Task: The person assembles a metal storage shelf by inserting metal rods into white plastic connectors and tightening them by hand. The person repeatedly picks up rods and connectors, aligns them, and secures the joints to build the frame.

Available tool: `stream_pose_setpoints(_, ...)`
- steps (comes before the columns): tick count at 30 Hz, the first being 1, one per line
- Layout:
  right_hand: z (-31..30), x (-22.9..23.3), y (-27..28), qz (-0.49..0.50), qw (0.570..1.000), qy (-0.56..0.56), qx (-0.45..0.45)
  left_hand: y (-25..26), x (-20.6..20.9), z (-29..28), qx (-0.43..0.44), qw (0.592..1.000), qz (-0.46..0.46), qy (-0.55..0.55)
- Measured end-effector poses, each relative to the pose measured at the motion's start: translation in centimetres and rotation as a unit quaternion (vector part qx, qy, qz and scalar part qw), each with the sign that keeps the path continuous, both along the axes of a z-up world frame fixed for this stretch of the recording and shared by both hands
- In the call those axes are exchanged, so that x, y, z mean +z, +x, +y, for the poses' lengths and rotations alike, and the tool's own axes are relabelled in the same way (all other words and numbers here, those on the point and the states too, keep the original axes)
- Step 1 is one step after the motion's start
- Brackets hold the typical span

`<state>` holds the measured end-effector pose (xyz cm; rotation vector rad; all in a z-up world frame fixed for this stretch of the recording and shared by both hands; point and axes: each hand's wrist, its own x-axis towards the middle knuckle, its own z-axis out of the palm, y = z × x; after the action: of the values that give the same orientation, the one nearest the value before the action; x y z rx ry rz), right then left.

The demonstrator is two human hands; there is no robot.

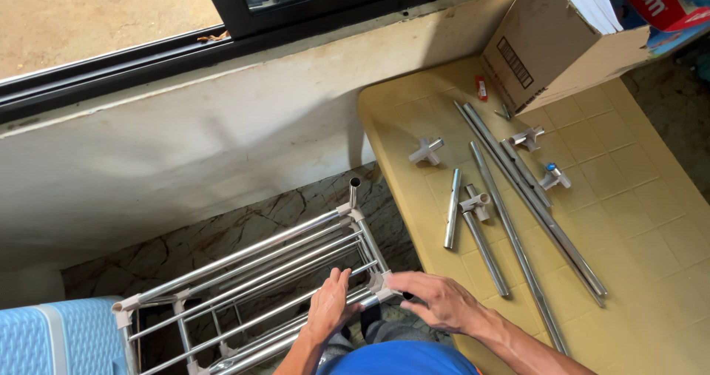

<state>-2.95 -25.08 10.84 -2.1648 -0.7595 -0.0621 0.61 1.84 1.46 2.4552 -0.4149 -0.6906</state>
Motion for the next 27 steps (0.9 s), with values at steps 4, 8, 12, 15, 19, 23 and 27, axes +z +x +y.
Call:
stream_pose_setpoints(4, 0.2, -1.3, -0.1, 0.12, 0.991, -0.057, -0.028, -0.1, 0.4, -0.1, 0.003, 1.0, -0.007, -0.002)
stream_pose_setpoints(8, 0.3, -1.9, -0.8, 0.145, 0.984, -0.073, -0.069, -0.2, 0.4, -0.4, 0.004, 1.0, 0.006, 0.013)
stream_pose_setpoints(12, 0.0, -1.5, -0.7, 0.108, 0.991, -0.054, -0.049, -0.4, 0.3, -0.2, 0.014, 1.0, 0.002, -0.005)
stream_pose_setpoints(15, -0.3, -1.2, -0.5, 0.043, 0.999, 0.001, 0.006, -0.5, 0.0, -0.3, 0.003, 1.0, -0.011, 0.006)
stream_pose_setpoints(19, 0.2, -1.5, -0.9, 0.11, 0.992, -0.043, -0.044, -0.7, -0.4, 0.0, -0.004, 0.999, -0.039, -0.011)
stream_pose_setpoints(23, 0.7, -1.4, -1.3, 0.153, 0.982, -0.063, -0.089, -0.4, -0.6, -0.3, -0.012, 0.999, -0.049, -0.002)
stream_pose_setpoints(27, 0.9, -0.7, -1.7, 0.089, 0.99, -0.039, -0.102, -0.4, -0.6, -0.2, -0.021, 0.999, -0.027, 0.018)
